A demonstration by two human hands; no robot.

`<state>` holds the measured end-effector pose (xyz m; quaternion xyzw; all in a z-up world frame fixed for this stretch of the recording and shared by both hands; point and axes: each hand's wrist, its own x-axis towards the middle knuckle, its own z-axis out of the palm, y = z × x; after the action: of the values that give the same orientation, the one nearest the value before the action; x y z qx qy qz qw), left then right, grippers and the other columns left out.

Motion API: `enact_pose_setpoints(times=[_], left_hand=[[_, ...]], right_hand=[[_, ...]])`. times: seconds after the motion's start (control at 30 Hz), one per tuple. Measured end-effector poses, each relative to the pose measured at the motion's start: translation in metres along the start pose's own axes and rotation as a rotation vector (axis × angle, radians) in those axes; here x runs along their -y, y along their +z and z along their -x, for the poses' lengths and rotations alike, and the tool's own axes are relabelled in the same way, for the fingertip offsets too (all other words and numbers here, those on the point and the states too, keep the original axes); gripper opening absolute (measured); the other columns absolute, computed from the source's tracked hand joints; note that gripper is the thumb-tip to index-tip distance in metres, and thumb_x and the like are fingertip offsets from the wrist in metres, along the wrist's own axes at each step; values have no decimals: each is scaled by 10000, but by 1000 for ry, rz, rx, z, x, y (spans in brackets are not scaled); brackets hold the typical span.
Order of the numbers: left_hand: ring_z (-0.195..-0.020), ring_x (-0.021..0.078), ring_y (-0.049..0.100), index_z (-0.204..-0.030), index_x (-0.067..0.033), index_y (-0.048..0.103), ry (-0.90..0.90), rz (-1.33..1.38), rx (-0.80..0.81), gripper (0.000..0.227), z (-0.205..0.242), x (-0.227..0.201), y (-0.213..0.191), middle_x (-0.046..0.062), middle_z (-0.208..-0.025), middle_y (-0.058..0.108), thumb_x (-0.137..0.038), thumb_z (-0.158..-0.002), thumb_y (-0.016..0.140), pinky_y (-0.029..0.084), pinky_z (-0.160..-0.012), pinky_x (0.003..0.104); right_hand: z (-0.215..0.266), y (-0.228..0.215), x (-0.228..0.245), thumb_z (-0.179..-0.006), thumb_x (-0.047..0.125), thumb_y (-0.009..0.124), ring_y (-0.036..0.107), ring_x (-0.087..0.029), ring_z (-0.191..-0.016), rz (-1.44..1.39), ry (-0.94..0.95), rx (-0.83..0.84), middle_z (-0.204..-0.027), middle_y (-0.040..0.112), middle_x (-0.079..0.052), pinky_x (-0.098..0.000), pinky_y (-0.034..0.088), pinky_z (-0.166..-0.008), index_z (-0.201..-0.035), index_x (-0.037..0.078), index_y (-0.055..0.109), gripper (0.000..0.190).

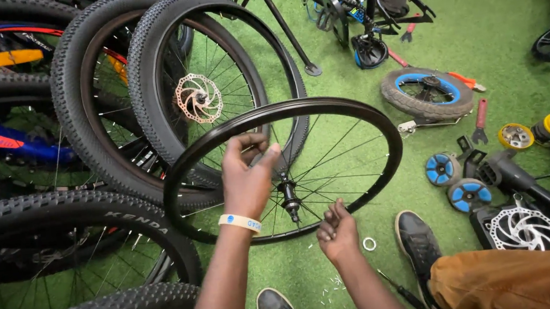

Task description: Lacing metal spokes into a bicycle rim to prepare for wheel building.

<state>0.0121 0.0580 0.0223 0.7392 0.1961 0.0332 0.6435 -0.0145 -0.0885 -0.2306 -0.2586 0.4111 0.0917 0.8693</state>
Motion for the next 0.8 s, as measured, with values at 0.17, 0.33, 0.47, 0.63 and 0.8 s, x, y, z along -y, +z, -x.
enact_pose_setpoints(times=[0.17, 0.33, 0.47, 0.63, 0.8], left_hand=[[-1083, 234, 694, -1129, -94, 668, 75, -22, -26, 341, -6, 12, -7, 90, -1002, 707, -208, -823, 769, 513, -981, 419], [-1127, 414, 645, -1001, -110, 682, 235, -434, -92, 168, -6, 20, -18, 164, -1109, 619, -200, -866, 726, 521, -933, 513], [-1144, 434, 629, -1109, -120, 658, 186, -1026, -77, 366, 1, 45, -11, 176, -1220, 576, -406, -889, 716, 548, -903, 565], [-1117, 376, 642, -1128, -178, 740, 476, -1224, 396, 387, 4, 64, 6, 97, -1204, 625, -123, -757, 836, 593, -870, 505], [-1199, 315, 570, -984, -198, 754, 425, -1339, 486, 206, -2, 85, 14, 31, -1165, 671, -151, -792, 812, 550, -892, 506]], right_hand=[[2, 12, 3, -1088, 342, 503, 230, -77, -403, 27, -28, 101, -700, 441, 89, -235, 205, -354, -1007, 219, 570, 161], [84, 55, 22, -1057, 266, 601, 310, -74, -446, 345, -363, 88, -690, 584, -12, -222, 259, -406, -1002, 105, 644, 176], [66, 47, 18, -1016, 254, 690, 344, -79, -415, 494, -472, 209, -633, 641, -72, -211, 280, -390, -957, 49, 706, 214], [56, 43, 14, -948, 161, 747, 374, -71, -365, 588, -564, 380, -529, 622, -102, -195, 303, -377, -872, 19, 727, 162], [92, 48, 13, -890, 74, 773, 560, -137, -552, 685, -599, 400, -610, 673, -104, -277, 470, -577, -865, -3, 750, 84]])
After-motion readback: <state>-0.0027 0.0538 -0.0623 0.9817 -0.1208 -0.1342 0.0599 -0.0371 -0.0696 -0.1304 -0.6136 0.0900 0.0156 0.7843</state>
